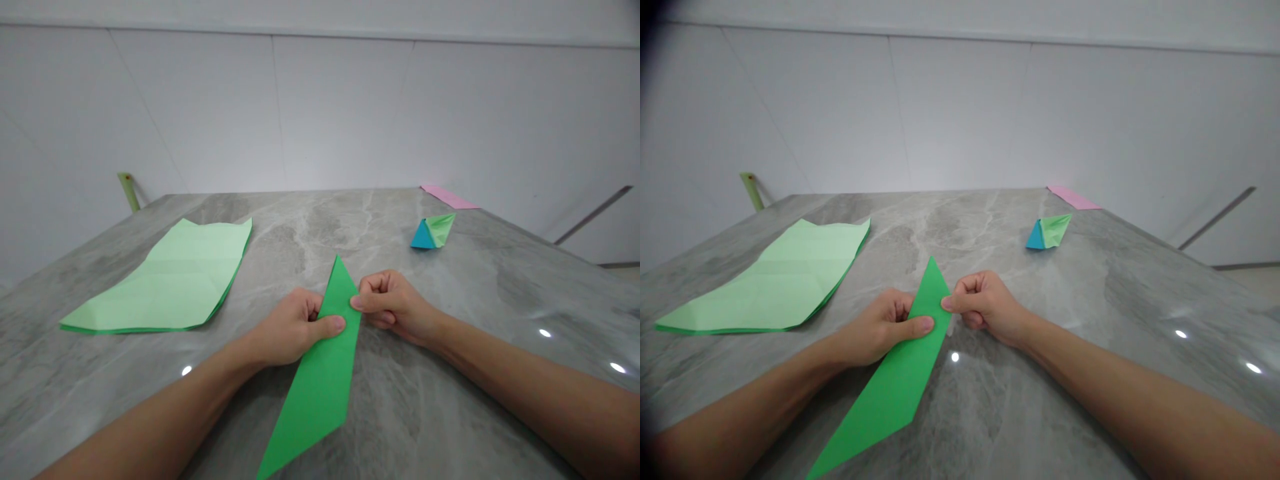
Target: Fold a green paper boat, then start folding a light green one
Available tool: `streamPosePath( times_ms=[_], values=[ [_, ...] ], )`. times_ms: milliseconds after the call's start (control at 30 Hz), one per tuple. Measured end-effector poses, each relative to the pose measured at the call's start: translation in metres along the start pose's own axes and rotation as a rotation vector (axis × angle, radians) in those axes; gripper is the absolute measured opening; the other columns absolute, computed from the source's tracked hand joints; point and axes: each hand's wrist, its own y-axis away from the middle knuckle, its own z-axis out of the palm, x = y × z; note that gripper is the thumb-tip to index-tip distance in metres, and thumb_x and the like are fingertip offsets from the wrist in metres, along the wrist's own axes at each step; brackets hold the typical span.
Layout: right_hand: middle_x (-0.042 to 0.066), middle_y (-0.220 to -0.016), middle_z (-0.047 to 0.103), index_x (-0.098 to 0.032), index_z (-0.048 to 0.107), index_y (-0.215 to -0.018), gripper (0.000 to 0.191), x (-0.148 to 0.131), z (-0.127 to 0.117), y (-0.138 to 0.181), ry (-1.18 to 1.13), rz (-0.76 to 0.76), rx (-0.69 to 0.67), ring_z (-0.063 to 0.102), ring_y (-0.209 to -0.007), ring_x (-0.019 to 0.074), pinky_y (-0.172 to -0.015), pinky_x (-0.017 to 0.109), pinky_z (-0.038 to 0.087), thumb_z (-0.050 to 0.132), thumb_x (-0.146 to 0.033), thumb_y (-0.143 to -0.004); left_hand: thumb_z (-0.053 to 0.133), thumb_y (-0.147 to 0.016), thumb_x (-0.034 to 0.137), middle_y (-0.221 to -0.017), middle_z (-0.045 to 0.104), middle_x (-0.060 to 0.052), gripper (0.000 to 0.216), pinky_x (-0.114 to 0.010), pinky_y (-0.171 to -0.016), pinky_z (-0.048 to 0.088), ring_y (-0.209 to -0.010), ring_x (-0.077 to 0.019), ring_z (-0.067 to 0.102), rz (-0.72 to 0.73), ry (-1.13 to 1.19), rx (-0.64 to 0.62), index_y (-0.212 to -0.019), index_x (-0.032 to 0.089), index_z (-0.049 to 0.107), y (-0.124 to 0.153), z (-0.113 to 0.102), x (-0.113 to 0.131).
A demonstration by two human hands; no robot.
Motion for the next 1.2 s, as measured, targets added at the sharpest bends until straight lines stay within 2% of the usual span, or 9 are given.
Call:
streamPosePath(
  times_ms=[133, 267, 333, 433, 600, 800, 967, 1100, 1200],
  values=[
    [-0.011, -0.032, 0.033, -0.018, 0.048, -0.047, 0.041, 0.001, -0.001, 0.0, -0.004, -0.016, -0.011, 0.021, -0.033, 0.0026, -0.036, 0.021, 0.012, 0.082, -0.033, -0.063, 0.072, -0.07, 0.057, -0.055, 0.057, 0.0, 0.046, -0.019, -0.041, 0.038, -0.044, -0.0081, 0.048, -0.028, 0.028, 0.06, -0.063, 0.014, 0.057, -0.002, 0.002, -0.002],
    [-0.011, -0.032, 0.033, -0.018, 0.047, -0.048, 0.042, 0.003, 0.001, 0.001, 0.016, -0.021, -0.026, 0.023, -0.033, 0.0032, -0.036, 0.021, 0.013, 0.082, -0.035, -0.063, 0.068, -0.072, 0.063, -0.058, 0.064, -0.003, 0.049, -0.023, -0.042, 0.044, -0.046, -0.0148, 0.059, -0.066, 0.084, 0.116, -0.07, 0.015, 0.059, -0.002, 0.005, -0.001],
    [-0.01, -0.032, 0.033, -0.018, 0.047, -0.048, 0.042, 0.004, 0.002, 0.001, 0.03, -0.012, -0.028, 0.023, -0.033, 0.0033, -0.036, 0.022, 0.012, 0.082, -0.036, -0.063, 0.068, -0.073, 0.061, -0.055, 0.061, -0.001, 0.047, -0.021, -0.04, 0.04, -0.043, -0.0129, 0.056, -0.061, 0.065, 0.102, -0.069, 0.015, 0.058, -0.001, 0.004, 0.001],
    [-0.01, -0.033, 0.034, -0.018, 0.048, -0.048, 0.042, 0.004, 0.001, 0.001, 0.041, -0.012, -0.027, 0.023, -0.033, 0.0034, -0.037, 0.022, 0.011, 0.082, -0.036, -0.063, 0.069, -0.073, 0.06, -0.048, 0.049, 0.004, 0.049, -0.018, -0.037, 0.028, -0.038, -0.0068, 0.041, -0.029, -0.017, 0.089, -0.06, 0.017, 0.051, 0.0, 0.003, 0.003],
    [-0.01, -0.033, 0.035, -0.018, 0.047, -0.047, 0.042, 0.004, -0.001, 0.0, 0.032, -0.033, -0.01, 0.025, -0.034, 0.0035, -0.038, 0.023, 0.013, 0.082, -0.035, -0.063, 0.064, -0.076, 0.062, -0.047, 0.036, 0.006, 0.053, -0.019, -0.037, 0.02, -0.04, -0.0052, 0.028, -0.015, -0.145, 0.003, -0.054, 0.019, 0.041, 0.002, 0.003, 0.003],
    [-0.011, -0.034, 0.033, -0.018, 0.05, -0.05, 0.038, 0.003, -0.002, -0.002, 0.012, -0.044, 0.03, 0.022, -0.034, 0.0031, -0.038, 0.023, 0.01, 0.082, -0.032, -0.062, 0.058, -0.081, 0.056, -0.046, 0.033, 0.006, 0.051, -0.02, -0.037, 0.019, -0.04, -0.0061, 0.028, -0.018, -0.251, -0.064, -0.053, 0.02, 0.037, 0.004, 0.004, 0.003],
    [-0.01, -0.036, 0.033, -0.019, 0.044, -0.048, 0.044, 0.001, -0.002, -0.003, -0.008, -0.071, 0.073, 0.023, -0.035, 0.0035, -0.039, 0.023, 0.013, 0.078, -0.039, -0.069, 0.058, -0.079, 0.056, -0.048, 0.039, 0.005, 0.047, -0.02, -0.037, 0.023, -0.041, -0.0072, 0.032, -0.038, -0.216, -0.081, -0.054, 0.02, 0.041, 0.004, 0.005, 0.003],
    [-0.009, -0.038, 0.034, -0.019, 0.043, -0.05, 0.045, 0.001, -0.001, -0.004, 0.019, -0.12, 0.111, 0.024, -0.036, 0.004, -0.039, 0.024, 0.015, 0.077, -0.041, -0.07, 0.058, -0.078, 0.058, -0.048, 0.04, 0.004, 0.048, -0.021, -0.037, 0.024, -0.041, -0.0076, 0.033, -0.052, -0.184, -0.041, -0.054, 0.02, 0.041, 0.003, 0.008, 0.002],
    [-0.009, -0.039, 0.035, -0.019, 0.044, -0.051, 0.046, 0.003, -0.002, -0.004, 0.084, -0.167, 0.124, 0.025, -0.038, 0.0045, -0.04, 0.024, 0.016, 0.075, -0.044, -0.074, 0.053, -0.082, 0.06, -0.05, 0.037, 0.005, 0.048, -0.02, -0.04, 0.023, -0.043, -0.0076, 0.031, 0.022, -0.176, 0.021, -0.058, 0.02, 0.042, 0.0, 0.011, 0.001]
  ],
)
